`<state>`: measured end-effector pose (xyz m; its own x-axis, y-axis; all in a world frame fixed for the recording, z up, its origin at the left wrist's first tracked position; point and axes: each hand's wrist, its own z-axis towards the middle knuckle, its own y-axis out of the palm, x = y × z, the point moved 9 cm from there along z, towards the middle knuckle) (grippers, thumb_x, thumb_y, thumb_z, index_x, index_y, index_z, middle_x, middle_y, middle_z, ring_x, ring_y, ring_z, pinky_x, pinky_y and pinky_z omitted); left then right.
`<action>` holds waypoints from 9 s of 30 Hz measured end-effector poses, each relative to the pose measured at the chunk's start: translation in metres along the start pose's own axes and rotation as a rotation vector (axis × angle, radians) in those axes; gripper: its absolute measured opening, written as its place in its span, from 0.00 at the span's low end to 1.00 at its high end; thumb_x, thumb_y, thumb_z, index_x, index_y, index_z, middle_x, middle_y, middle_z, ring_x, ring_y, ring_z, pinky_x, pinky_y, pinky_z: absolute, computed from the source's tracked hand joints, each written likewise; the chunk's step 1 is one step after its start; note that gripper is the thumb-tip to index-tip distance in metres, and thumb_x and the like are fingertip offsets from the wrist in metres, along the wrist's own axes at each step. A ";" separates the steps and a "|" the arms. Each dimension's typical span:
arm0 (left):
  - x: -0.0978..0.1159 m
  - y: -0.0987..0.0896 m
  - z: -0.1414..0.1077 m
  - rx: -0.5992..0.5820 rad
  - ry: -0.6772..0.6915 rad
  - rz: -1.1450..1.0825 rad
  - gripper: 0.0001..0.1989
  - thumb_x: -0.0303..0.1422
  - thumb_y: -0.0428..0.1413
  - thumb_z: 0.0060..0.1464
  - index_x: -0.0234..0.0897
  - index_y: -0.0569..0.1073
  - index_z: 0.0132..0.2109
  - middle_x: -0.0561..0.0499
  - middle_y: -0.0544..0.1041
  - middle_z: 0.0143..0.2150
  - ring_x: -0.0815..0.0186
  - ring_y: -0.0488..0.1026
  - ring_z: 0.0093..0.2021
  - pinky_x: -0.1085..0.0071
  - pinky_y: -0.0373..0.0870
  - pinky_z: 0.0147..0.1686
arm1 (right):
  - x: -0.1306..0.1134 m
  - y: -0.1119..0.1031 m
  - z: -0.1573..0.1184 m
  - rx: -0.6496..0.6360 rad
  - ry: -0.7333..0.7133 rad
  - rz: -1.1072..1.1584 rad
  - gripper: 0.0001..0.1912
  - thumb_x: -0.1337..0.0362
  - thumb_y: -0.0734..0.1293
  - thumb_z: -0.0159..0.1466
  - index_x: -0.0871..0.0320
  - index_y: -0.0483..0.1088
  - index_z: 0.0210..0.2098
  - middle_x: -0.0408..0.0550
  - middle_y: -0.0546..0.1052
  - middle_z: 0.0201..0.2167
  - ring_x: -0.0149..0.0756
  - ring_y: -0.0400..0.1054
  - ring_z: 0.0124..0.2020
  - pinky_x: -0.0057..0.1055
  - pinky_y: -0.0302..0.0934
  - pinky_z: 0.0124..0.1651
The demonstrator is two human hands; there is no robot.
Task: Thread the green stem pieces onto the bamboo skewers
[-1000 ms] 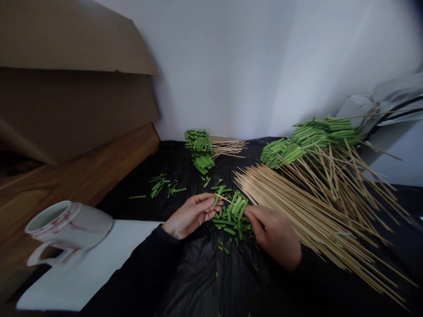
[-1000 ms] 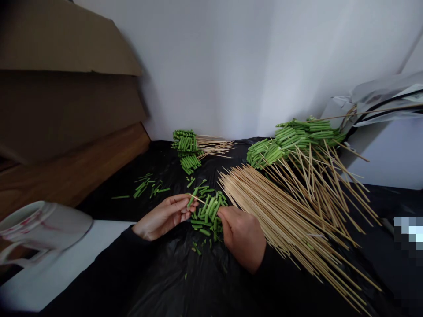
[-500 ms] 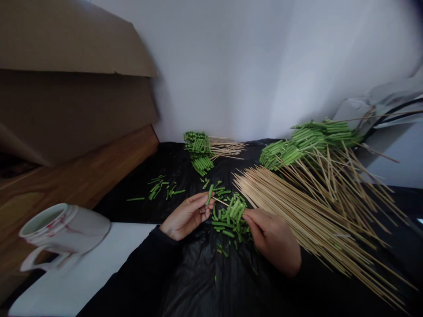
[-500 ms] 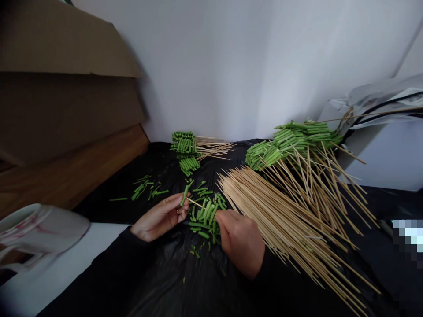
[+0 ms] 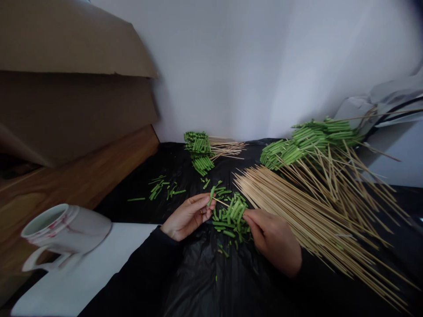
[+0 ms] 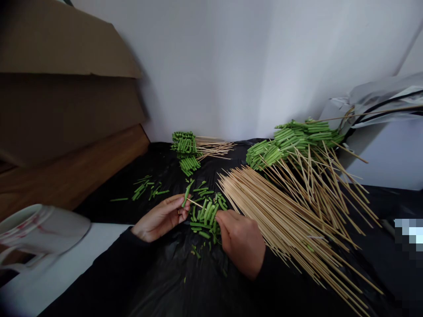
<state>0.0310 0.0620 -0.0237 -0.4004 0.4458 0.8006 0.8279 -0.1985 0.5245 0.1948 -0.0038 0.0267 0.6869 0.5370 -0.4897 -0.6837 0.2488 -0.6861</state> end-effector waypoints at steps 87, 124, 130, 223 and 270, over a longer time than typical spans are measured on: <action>0.011 0.082 -0.030 -0.279 0.718 1.749 0.10 0.32 0.52 0.59 0.43 0.77 0.43 0.45 0.74 0.49 0.55 0.65 0.53 0.59 0.60 0.52 | 0.043 -0.046 0.018 0.215 0.078 -0.126 0.12 0.65 0.58 0.66 0.57 0.72 0.31 0.47 0.76 0.29 0.33 0.69 0.31 0.28 0.57 0.35; 0.001 0.012 0.020 0.056 0.067 -0.039 0.11 0.23 0.62 0.50 0.31 0.77 0.43 0.47 0.79 0.37 0.71 0.76 0.35 0.79 0.73 0.35 | 0.019 -0.006 0.000 0.047 0.041 0.062 0.11 0.67 0.57 0.67 0.57 0.70 0.34 0.44 0.75 0.30 0.31 0.69 0.32 0.28 0.58 0.37; 0.000 0.015 0.020 0.016 0.066 -0.082 0.10 0.22 0.58 0.54 0.29 0.78 0.44 0.47 0.77 0.34 0.72 0.74 0.33 0.79 0.73 0.35 | 0.019 -0.007 0.000 0.025 0.054 0.034 0.12 0.66 0.56 0.68 0.57 0.70 0.33 0.45 0.74 0.30 0.32 0.68 0.32 0.29 0.58 0.37; 0.006 0.033 0.013 0.062 0.351 0.544 0.08 0.36 0.64 0.47 0.34 0.79 0.30 0.50 0.76 0.27 0.68 0.68 0.29 0.73 0.64 0.32 | 0.018 -0.013 0.005 0.038 0.060 -0.020 0.14 0.67 0.55 0.67 0.57 0.68 0.29 0.45 0.73 0.26 0.32 0.65 0.28 0.29 0.53 0.34; -0.004 0.078 -0.005 -0.076 0.709 1.413 0.03 0.26 0.60 0.51 0.38 0.75 0.34 0.51 0.77 0.35 0.62 0.71 0.41 0.65 0.66 0.45 | 0.031 -0.048 0.013 0.254 0.054 -0.073 0.10 0.67 0.60 0.66 0.58 0.72 0.32 0.46 0.77 0.30 0.32 0.70 0.31 0.28 0.58 0.36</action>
<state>0.0947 0.0401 0.0155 0.5318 -0.6062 0.5914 0.6645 -0.1343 -0.7352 0.2461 0.0118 0.0516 0.7439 0.4680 -0.4771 -0.6674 0.4830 -0.5668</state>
